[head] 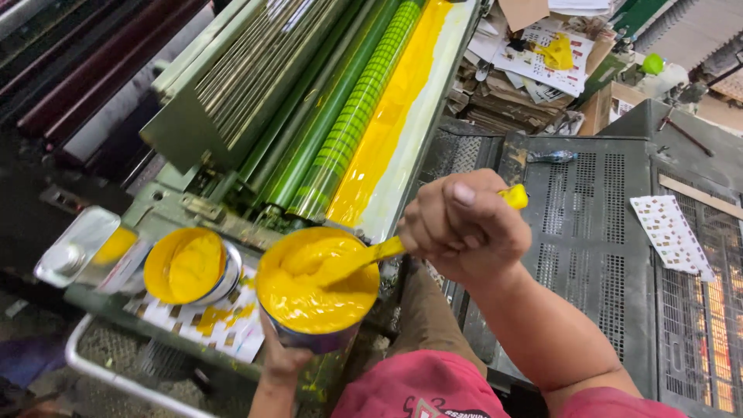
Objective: Preparing and refilling yellow ink in an offset printing press.
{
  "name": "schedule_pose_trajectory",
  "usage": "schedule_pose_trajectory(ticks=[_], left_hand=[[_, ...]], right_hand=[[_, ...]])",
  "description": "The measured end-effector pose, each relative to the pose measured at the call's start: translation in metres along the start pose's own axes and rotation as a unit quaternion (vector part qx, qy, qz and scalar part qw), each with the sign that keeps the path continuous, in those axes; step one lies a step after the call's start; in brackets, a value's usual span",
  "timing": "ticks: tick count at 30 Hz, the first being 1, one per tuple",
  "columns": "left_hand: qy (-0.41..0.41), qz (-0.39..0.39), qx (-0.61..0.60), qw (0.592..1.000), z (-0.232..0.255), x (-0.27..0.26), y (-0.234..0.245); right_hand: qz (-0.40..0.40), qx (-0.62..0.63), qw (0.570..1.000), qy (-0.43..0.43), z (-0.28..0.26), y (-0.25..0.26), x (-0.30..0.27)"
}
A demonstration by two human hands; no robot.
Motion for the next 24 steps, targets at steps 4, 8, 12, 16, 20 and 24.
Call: schedule_pose_trajectory(ticks=[4, 8, 12, 16, 20, 24], left_hand=[[0.079, -0.029, -0.344, 0.935, -0.059, 0.050, -0.047], [0.109, 0.101, -0.316, 0.937, -0.095, 0.118, -0.088], [0.165, 0.255, -0.317, 0.899, -0.154, 0.183, -0.094], [0.253, 0.375, -0.224, 0.864, -0.174, 0.268, -0.129], [0.230, 0.401, -0.181, 0.868, -0.199, 0.346, -0.127], [0.225, 0.413, -0.183, 0.864, -0.237, 0.398, -0.065]], right_hand=[[0.047, -0.017, 0.997, 0.054, -0.013, 0.055, 0.014], [0.081, -0.037, 0.994, 0.066, -0.010, 0.130, 0.033], [0.103, 0.009, 0.993, 0.060, -0.006, 0.214, 0.062], [0.070, 0.040, 0.992, 0.094, 0.001, 0.293, 0.104], [0.056, 0.018, 0.994, 0.090, 0.003, 0.365, 0.146], [0.054, -0.157, 0.983, 0.084, 0.009, 0.435, 0.175]])
Point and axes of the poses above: each hand's wrist, its own x-axis towards the middle knuckle, its own y-axis out of the back of the hand, z = x × y, the point moved 8 cm from there along x, towards the middle knuckle, and after that the axes turned 9 degrees about -x, right-handed, at the moved point
